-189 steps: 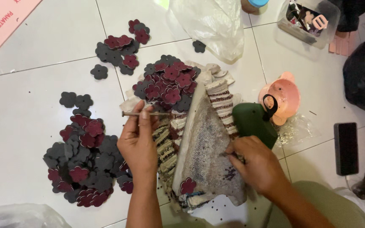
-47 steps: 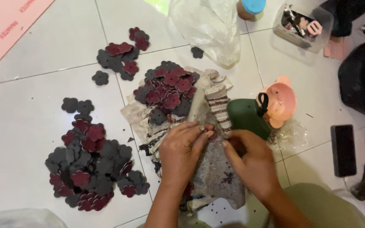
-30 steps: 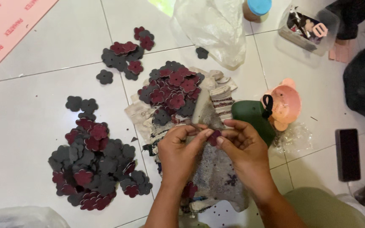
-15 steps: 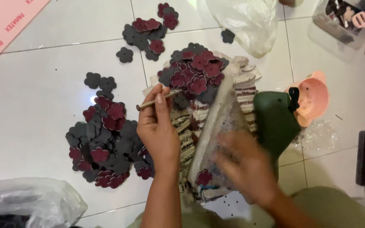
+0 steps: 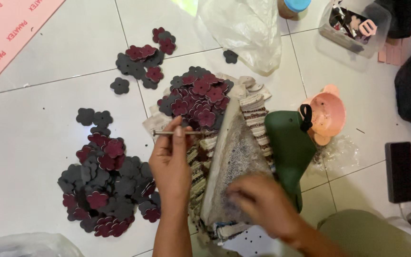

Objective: The person sits on the floor and uses a metal punch tool to pierce holes in the centers of flower-shaped felt pieces, working one piece at a time on a cloth-covered board. Pierced pieces are set aside in piles while unpierced pieces are picked up from the surrounding piles and from a plastic bag.

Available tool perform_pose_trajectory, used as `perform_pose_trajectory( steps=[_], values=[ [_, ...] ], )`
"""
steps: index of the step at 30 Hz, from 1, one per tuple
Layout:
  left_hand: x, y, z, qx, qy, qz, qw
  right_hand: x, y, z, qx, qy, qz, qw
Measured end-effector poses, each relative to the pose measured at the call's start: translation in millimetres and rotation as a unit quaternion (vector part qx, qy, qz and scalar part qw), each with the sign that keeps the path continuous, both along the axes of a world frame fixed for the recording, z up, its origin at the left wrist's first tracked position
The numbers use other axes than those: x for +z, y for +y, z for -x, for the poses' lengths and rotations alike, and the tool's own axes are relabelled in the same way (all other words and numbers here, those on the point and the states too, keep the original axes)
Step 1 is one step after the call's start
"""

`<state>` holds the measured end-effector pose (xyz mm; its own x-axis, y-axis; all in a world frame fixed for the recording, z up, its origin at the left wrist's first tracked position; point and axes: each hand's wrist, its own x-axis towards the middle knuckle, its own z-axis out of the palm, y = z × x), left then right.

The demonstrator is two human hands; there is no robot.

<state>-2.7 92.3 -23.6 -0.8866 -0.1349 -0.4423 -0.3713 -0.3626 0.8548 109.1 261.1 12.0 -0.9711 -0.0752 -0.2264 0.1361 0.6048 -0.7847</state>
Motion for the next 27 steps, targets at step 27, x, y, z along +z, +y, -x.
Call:
perform_pose_trajectory(
  steps=[27],
  values=[
    [-12.9, 23.0, -17.5, -0.153, 0.067, 0.042, 0.985, -19.6, 29.7, 58.1, -0.123, -0.025, -0.055, 0.991]
  ],
)
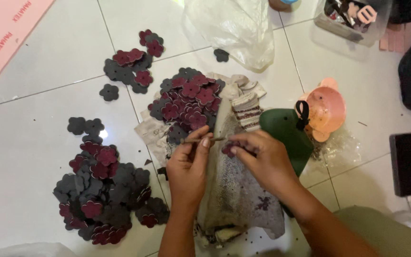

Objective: The person sits on the floor and uses a metal punch tool to pierce holes in the centers of flower-shaped felt pieces, working one piece at a time on a cloth-covered board. Pierced pieces are set aside in piles while unpierced pieces are picked up from the surrounding piles and from a plastic bag.

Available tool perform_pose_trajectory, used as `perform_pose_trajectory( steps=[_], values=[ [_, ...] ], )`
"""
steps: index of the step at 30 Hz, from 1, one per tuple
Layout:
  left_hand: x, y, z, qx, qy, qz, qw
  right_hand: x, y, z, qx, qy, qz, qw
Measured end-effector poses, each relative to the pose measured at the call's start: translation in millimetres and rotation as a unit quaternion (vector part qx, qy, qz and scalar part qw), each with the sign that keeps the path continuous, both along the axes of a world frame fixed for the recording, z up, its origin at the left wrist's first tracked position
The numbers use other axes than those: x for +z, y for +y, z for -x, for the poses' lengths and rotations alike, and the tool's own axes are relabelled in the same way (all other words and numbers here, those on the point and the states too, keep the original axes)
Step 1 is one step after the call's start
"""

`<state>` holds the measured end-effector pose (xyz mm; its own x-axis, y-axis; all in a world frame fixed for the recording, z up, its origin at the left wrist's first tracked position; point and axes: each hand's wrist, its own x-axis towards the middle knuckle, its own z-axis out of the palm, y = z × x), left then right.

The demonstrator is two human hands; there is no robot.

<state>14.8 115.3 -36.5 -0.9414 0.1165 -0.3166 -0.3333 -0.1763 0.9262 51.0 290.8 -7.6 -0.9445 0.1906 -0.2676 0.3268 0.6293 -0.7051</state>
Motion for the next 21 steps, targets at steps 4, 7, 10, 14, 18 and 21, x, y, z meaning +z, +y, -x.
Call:
perform_pose_trajectory(
  steps=[4, 7, 10, 14, 18, 21],
  values=[
    [0.0, -0.9, -2.3, -0.053, 0.038, 0.081, 0.995, 10.8, 1.6, -7.9, -0.078, 0.044, -0.019, 0.996],
    [6.3, -0.1, -4.8, -0.077, 0.035, 0.123, 0.989, 20.2, 7.2, -19.9, -0.103, 0.037, 0.019, 0.994],
    [13.5, 0.1, -2.8, -0.082, 0.048, 0.137, 0.986, 13.7, 5.2, -28.8, -0.077, 0.055, 0.014, 0.995],
    [16.6, 0.7, -1.0, -0.092, 0.054, 0.141, 0.984, -1.8, -1.8, -36.8, -0.078, 0.075, -0.020, 0.994],
    [10.1, -1.4, -2.8, -0.098, 0.098, 0.152, 0.979, -5.3, -7.5, -38.8, -0.083, 0.076, -0.031, 0.993],
    [8.3, -7.0, -3.7, -0.113, 0.158, 0.253, 0.948, -6.8, -12.7, -32.7, -0.072, 0.105, -0.026, 0.992]
  ],
)
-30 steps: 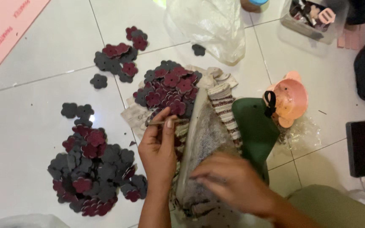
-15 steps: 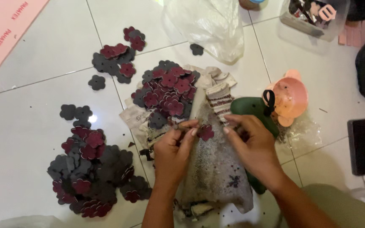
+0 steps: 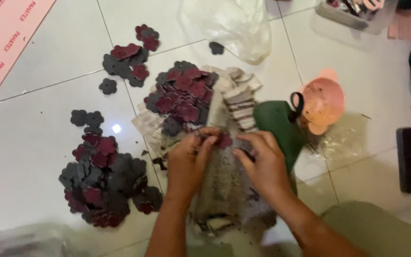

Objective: The person sits on the floor and uses a metal punch tool to pierce holes in the centers of flower-shaped felt pieces, working one piece at a time on a cloth-covered board. Pierced pieces are set aside in piles while unpierced pieces are picked up from the surrounding piles and from a plastic bag.

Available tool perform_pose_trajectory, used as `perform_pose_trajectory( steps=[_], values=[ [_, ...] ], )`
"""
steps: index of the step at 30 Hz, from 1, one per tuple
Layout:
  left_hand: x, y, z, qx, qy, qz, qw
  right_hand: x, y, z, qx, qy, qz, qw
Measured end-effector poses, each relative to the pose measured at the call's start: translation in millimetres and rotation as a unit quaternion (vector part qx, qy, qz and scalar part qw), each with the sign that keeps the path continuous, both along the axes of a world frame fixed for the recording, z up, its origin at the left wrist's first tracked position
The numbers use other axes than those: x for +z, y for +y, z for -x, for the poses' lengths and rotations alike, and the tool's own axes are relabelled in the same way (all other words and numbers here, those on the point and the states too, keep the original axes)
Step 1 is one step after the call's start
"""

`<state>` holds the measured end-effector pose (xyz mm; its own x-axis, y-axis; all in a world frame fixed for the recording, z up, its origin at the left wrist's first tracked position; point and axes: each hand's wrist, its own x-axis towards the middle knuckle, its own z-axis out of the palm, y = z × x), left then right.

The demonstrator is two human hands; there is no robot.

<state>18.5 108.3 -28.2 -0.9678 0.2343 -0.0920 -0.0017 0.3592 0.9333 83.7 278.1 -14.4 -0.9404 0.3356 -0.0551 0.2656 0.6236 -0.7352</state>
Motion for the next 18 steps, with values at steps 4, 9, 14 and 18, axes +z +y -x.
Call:
perform_pose_trajectory(
  steps=[4, 9, 14, 18],
  values=[
    [8.9, 7.5, 2.0, -0.015, 0.086, 0.058, 0.995, 7.6, 3.8, -1.5, 0.040, 0.076, -0.007, 0.996],
    [27.4, 17.8, -13.0, 0.010, 0.032, 0.185, 0.982, 59.9, 54.1, -59.9, 0.196, -0.042, 0.043, 0.979],
    [23.7, 23.7, -16.4, 0.065, 0.096, 0.159, 0.980, 87.2, 104.5, -107.3, 0.214, -0.225, 0.131, 0.942],
    [19.8, 32.4, -15.1, 0.094, 0.102, 0.141, 0.980, 71.8, 118.1, -107.5, 0.310, -0.242, 0.039, 0.919]
  ],
)
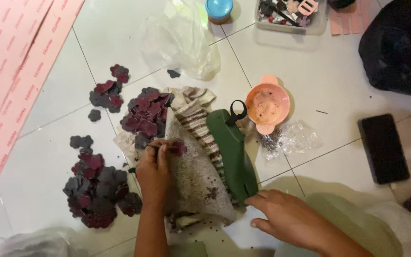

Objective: The person sits on the floor and uses a metal punch tool to pierce holes in the centers of flower-shaped felt pieces, working one piece at a time on a cloth-covered board. Pierced pieces are set aside in piles while unpierced pieces are picked up from the surrounding piles and from a plastic bag.

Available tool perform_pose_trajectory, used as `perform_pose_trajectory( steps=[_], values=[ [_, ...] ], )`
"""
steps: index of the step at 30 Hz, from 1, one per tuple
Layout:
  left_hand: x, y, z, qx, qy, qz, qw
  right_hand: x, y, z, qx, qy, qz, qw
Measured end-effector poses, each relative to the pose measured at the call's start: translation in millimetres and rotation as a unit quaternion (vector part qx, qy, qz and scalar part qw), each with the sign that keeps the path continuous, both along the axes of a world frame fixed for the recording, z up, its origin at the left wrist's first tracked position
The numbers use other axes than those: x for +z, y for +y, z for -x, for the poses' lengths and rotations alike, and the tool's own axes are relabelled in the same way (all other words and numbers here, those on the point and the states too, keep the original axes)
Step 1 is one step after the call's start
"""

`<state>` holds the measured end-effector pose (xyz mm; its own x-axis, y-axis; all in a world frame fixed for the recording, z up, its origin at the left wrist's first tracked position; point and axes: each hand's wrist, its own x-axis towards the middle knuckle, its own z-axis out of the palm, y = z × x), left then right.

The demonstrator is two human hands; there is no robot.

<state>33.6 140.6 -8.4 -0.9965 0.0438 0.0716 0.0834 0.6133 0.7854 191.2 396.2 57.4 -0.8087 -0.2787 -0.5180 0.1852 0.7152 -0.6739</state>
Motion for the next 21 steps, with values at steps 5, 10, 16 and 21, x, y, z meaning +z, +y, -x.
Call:
perform_pose_trajectory(
  steps=[5, 10, 16, 21],
  values=[
    [-3.1, 5.6, -9.2, 0.075, -0.040, -0.039, 0.996, -18.3, -3.8, 14.5, 0.008, -0.087, 0.031, 0.996],
    [-7.0, 1.3, -11.5, 0.039, -0.011, -0.005, 0.999, -37.6, -6.4, 31.9, -0.013, -0.092, 0.043, 0.995],
    [-5.9, 0.4, -9.7, 0.056, -0.040, -0.039, 0.997, -68.6, -0.8, 35.0, -0.014, -0.176, 0.019, 0.984],
    [-5.9, -0.6, -8.2, 0.078, -0.112, -0.073, 0.988, -80.3, 1.8, 33.9, -0.023, -0.204, 0.020, 0.979]
  ],
)
